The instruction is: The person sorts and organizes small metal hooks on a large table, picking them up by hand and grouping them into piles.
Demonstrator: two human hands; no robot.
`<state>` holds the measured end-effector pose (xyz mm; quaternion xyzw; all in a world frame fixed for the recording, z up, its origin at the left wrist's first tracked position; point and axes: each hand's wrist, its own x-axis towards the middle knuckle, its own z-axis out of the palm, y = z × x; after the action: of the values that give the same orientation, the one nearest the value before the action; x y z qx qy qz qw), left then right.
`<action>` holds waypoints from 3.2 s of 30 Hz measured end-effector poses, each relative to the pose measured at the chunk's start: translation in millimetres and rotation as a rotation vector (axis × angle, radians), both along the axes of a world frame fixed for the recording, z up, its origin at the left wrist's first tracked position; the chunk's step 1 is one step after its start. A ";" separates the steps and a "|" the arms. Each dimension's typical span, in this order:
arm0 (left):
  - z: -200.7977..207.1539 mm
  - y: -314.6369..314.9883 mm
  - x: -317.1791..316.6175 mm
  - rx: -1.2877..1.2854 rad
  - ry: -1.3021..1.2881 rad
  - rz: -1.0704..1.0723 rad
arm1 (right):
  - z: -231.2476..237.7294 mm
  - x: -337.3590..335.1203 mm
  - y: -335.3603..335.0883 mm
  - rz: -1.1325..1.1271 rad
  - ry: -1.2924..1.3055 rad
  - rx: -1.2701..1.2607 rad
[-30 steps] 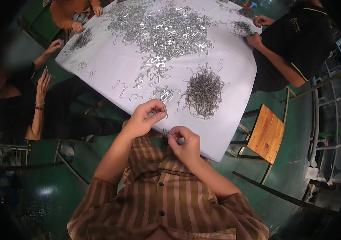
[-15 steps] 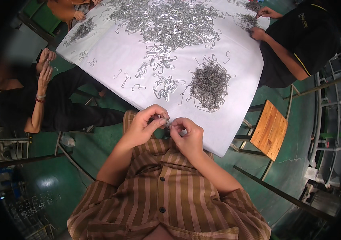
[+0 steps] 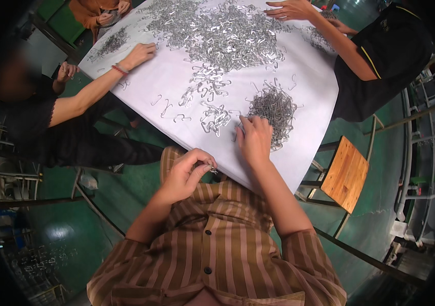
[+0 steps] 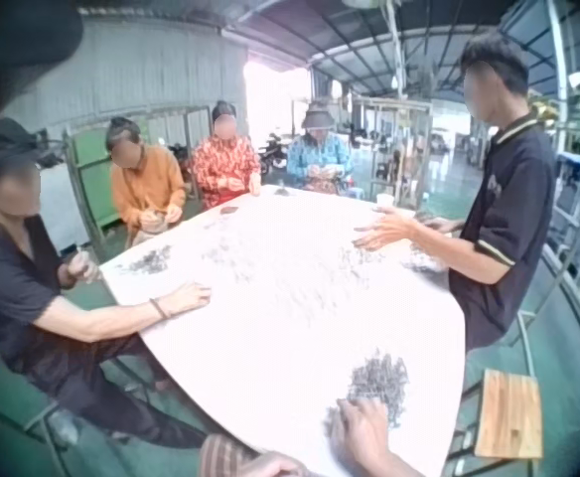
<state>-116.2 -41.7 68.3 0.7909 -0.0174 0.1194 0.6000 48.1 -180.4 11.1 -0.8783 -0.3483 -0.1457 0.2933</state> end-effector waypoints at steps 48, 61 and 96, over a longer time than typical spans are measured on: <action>-13.1 4.6 8.2 0.063 0.157 -0.011 | 50.5 -75.8 -19.8 0.240 0.408 0.383; -67.9 -13.0 97.4 0.697 -0.152 0.272 | 58.3 -87.2 -28.8 0.304 0.380 0.385; 1.5 17.5 20.7 -0.213 0.068 -0.024 | 47.2 -84.9 -21.5 0.164 0.446 0.431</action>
<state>-95.6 -24.1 69.8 0.7260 0.0060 0.0865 0.6822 -36.9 -202.0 58.3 -0.7755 -0.3060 0.0041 0.5523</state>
